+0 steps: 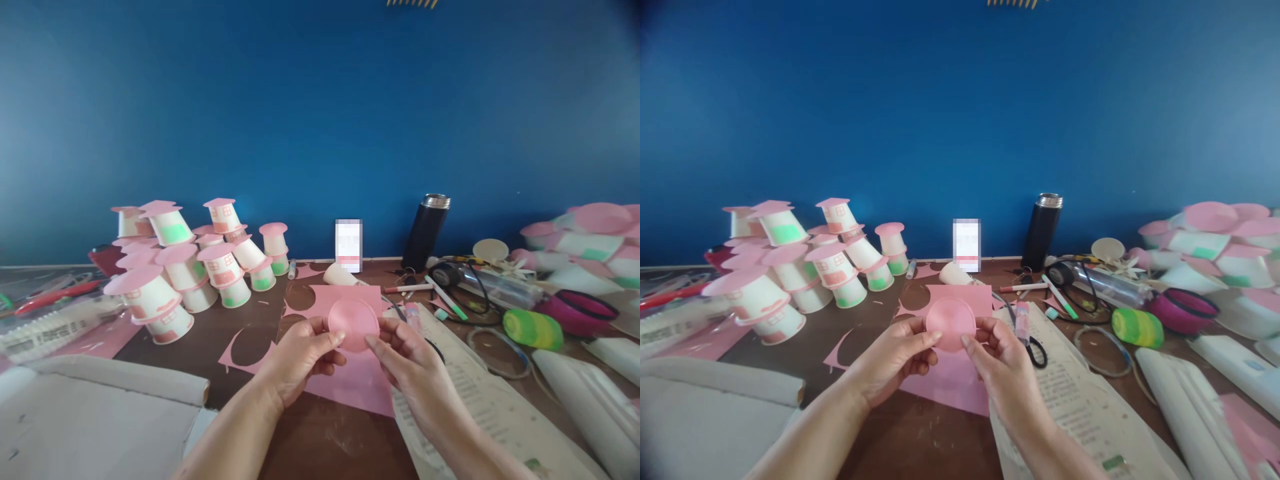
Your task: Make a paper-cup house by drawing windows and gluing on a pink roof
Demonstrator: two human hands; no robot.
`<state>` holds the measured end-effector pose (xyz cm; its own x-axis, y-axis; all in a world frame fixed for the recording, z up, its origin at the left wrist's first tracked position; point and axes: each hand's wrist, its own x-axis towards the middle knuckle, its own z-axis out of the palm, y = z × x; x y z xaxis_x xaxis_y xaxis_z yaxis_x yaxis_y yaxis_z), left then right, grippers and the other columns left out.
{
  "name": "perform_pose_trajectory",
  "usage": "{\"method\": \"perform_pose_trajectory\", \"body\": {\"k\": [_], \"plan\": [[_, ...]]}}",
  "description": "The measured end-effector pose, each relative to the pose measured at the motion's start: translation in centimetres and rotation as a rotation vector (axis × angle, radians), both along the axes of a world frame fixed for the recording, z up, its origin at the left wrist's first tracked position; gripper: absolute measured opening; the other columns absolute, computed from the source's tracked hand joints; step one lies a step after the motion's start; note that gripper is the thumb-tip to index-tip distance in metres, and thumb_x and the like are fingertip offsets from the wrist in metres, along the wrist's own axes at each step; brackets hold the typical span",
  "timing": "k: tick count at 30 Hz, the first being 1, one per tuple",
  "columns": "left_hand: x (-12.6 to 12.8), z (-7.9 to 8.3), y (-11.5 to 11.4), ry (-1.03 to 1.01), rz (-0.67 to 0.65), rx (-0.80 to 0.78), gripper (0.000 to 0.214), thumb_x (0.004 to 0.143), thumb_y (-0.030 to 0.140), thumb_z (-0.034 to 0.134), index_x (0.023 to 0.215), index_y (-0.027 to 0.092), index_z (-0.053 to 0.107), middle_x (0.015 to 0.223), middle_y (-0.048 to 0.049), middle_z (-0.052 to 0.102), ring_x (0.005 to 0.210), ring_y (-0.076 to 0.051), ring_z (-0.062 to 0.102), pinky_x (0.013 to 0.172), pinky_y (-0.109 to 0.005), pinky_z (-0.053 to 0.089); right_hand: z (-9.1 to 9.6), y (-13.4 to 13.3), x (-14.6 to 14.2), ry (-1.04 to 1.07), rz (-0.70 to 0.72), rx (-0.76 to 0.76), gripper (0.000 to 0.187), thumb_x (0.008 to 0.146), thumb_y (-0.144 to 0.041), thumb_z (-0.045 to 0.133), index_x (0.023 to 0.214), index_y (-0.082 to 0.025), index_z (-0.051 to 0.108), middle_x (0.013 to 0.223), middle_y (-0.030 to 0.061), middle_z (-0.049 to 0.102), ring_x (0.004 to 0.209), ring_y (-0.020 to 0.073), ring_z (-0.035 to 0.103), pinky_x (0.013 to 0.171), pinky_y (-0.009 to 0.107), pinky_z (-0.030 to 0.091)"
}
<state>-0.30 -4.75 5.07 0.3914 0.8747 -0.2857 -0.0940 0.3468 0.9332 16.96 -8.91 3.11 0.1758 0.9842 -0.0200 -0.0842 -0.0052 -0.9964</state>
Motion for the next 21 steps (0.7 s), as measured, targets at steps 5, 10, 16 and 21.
{"method": "perform_pose_trajectory", "body": {"k": [5, 10, 16, 21], "plan": [[0.04, 0.25, -0.10, 0.012, 0.004, -0.009, 0.030, 0.075, 0.034, 0.074, 0.091, 0.013, 0.060, 0.078, -0.0009, 0.062, 0.059, -0.008, 0.059, 0.051, -0.019, 0.040, 0.21, -0.03, -0.11, -0.054, 0.010, 0.012, 0.038, 0.077, -0.047, 0.073, 0.101, -0.020, 0.062, 0.075, -0.0011, 0.059, 0.057, 0.0092, 0.045, 0.046, 0.020, 0.030], [0.12, 0.24, -0.12, 0.000, 0.008, -0.018, 0.028, 0.074, 0.033, 0.074, 0.089, 0.014, 0.061, 0.078, -0.0004, 0.062, 0.059, -0.008, 0.060, 0.051, -0.018, 0.040, 0.11, -0.11, -0.15, -0.102, -0.010, 0.023, 0.037, 0.078, -0.047, 0.073, 0.100, -0.020, 0.061, 0.078, 0.0005, 0.064, 0.060, 0.0113, 0.051, 0.047, 0.020, 0.034], [0.19, 0.11, -0.20, -0.009, -0.004, -0.002, 0.029, 0.069, 0.031, 0.079, 0.088, 0.014, 0.063, 0.078, -0.0012, 0.065, 0.060, -0.008, 0.060, 0.051, -0.019, 0.039, 0.07, -0.31, -0.14, -0.127, -0.021, 0.045, 0.032, 0.079, -0.044, 0.072, 0.100, -0.022, 0.062, 0.082, 0.0015, 0.065, 0.068, 0.0150, 0.058, 0.054, 0.023, 0.040], [0.31, -0.05, -0.20, 0.024, -0.021, 0.028, 0.030, 0.068, 0.031, 0.080, 0.090, 0.015, 0.067, 0.076, -0.0013, 0.065, 0.061, -0.009, 0.059, 0.051, -0.019, 0.039, -0.05, -0.33, -0.15, -0.176, -0.029, 0.051, 0.032, 0.080, -0.045, 0.071, 0.101, -0.022, 0.061, 0.087, 0.0037, 0.068, 0.075, 0.0181, 0.062, 0.059, 0.026, 0.044]]}}
